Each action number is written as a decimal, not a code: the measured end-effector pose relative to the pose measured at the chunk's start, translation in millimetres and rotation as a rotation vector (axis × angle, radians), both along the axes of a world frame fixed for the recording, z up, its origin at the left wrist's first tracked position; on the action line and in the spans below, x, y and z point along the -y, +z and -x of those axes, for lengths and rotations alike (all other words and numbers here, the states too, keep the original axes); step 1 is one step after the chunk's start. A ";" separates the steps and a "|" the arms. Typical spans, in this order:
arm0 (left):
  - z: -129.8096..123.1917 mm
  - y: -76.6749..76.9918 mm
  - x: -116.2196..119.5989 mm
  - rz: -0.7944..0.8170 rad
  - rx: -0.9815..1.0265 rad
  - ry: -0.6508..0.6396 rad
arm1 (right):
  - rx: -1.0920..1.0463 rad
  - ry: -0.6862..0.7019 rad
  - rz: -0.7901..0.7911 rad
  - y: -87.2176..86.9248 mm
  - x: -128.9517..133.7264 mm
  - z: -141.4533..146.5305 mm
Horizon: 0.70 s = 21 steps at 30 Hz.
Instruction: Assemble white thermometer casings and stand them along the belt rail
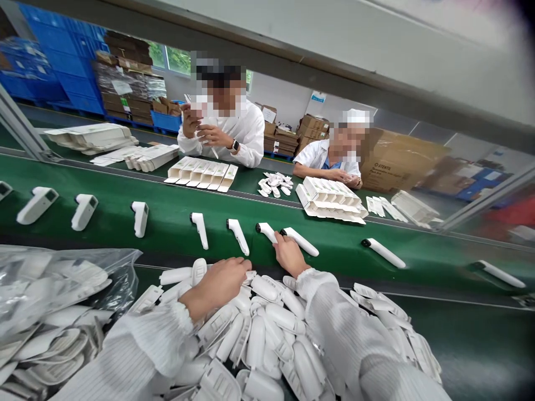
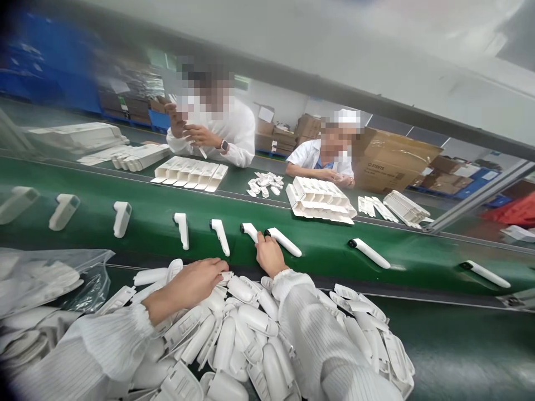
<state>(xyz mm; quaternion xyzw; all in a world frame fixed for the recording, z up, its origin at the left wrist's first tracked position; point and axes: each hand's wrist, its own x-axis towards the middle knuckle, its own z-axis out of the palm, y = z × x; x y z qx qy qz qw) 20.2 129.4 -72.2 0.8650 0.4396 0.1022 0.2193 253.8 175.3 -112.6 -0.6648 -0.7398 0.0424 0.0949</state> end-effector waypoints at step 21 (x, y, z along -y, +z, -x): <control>5.8 24.0 21.6 0.829 0.758 0.134 | -1.659 0.397 0.543 50.2 62.1 62.6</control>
